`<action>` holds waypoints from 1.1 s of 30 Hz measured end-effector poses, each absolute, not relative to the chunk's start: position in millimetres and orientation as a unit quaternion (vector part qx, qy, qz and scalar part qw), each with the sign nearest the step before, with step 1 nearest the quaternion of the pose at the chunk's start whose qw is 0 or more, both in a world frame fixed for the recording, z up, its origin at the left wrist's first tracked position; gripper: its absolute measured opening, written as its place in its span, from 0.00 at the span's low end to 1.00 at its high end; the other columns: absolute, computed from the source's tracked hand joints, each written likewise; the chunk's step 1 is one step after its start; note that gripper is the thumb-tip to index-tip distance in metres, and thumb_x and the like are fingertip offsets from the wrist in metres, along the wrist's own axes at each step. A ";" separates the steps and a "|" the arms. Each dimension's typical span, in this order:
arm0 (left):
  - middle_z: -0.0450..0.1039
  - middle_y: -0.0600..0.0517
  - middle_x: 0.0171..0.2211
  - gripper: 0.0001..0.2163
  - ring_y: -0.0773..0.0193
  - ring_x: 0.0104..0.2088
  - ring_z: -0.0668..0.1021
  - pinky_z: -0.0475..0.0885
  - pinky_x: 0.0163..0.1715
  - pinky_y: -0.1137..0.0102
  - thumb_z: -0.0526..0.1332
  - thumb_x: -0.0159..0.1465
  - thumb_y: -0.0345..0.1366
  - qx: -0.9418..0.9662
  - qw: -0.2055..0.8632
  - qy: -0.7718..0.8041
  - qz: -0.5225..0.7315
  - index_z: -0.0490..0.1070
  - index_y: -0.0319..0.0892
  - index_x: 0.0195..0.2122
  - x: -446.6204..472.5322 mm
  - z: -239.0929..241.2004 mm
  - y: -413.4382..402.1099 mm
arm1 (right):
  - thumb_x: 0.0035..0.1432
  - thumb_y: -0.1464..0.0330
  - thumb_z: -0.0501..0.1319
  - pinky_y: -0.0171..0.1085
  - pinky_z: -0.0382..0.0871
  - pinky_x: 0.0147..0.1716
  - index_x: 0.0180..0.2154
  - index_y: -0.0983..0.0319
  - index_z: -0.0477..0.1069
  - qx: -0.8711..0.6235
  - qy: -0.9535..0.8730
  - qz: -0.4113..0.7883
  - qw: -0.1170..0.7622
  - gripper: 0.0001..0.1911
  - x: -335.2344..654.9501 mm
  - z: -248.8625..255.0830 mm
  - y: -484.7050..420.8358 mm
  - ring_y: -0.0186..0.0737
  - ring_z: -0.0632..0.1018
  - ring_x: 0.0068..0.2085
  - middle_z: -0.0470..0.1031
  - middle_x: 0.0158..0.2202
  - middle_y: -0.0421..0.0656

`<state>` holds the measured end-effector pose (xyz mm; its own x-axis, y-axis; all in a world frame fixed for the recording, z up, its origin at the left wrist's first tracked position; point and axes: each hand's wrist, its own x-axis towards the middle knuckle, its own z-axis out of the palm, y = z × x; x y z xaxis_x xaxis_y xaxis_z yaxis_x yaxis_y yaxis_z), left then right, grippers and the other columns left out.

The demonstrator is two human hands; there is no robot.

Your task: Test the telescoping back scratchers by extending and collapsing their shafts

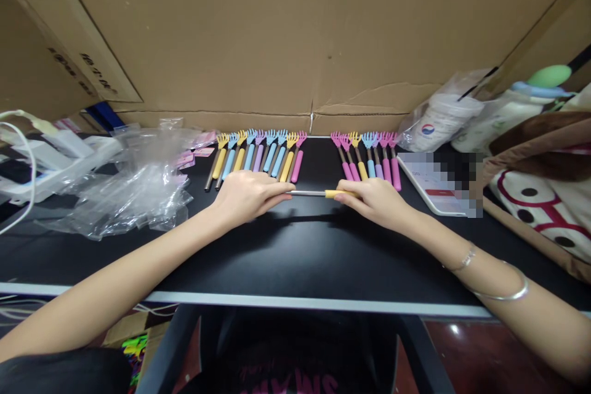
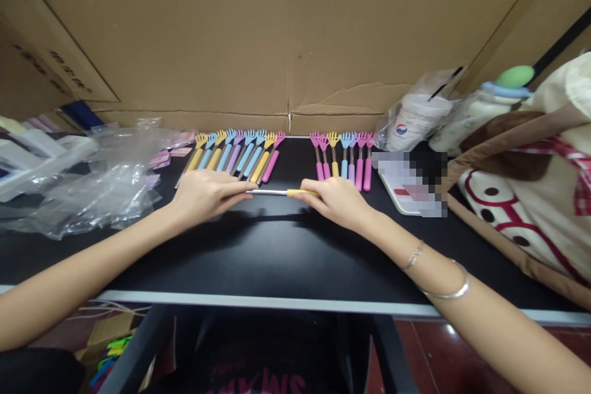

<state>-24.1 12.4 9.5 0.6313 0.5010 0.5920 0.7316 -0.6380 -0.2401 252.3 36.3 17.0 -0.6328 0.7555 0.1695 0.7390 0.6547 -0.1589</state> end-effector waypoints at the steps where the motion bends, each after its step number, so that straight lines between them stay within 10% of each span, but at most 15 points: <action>1: 0.76 0.54 0.24 0.13 0.69 0.23 0.75 0.53 0.20 0.74 0.54 0.66 0.44 -0.872 0.241 -0.348 -0.243 0.78 0.48 0.38 -23.8 10.1 12.3 | 0.63 0.50 0.42 0.31 0.49 0.24 0.32 0.59 0.68 -0.413 -0.903 0.044 0.111 0.25 252.1 17.1 36.1 0.33 0.69 0.23 0.69 0.21 0.39; 33: 0.79 0.55 0.27 0.16 0.68 0.24 0.76 0.57 0.22 0.75 0.52 0.66 0.48 -0.864 0.056 -0.446 -0.225 0.77 0.51 0.43 -16.6 3.8 5.0 | 0.62 0.48 0.44 0.33 0.43 0.21 0.26 0.61 0.70 -0.387 -0.887 -0.192 0.165 0.29 253.1 17.9 28.6 0.30 0.68 0.21 0.71 0.19 0.40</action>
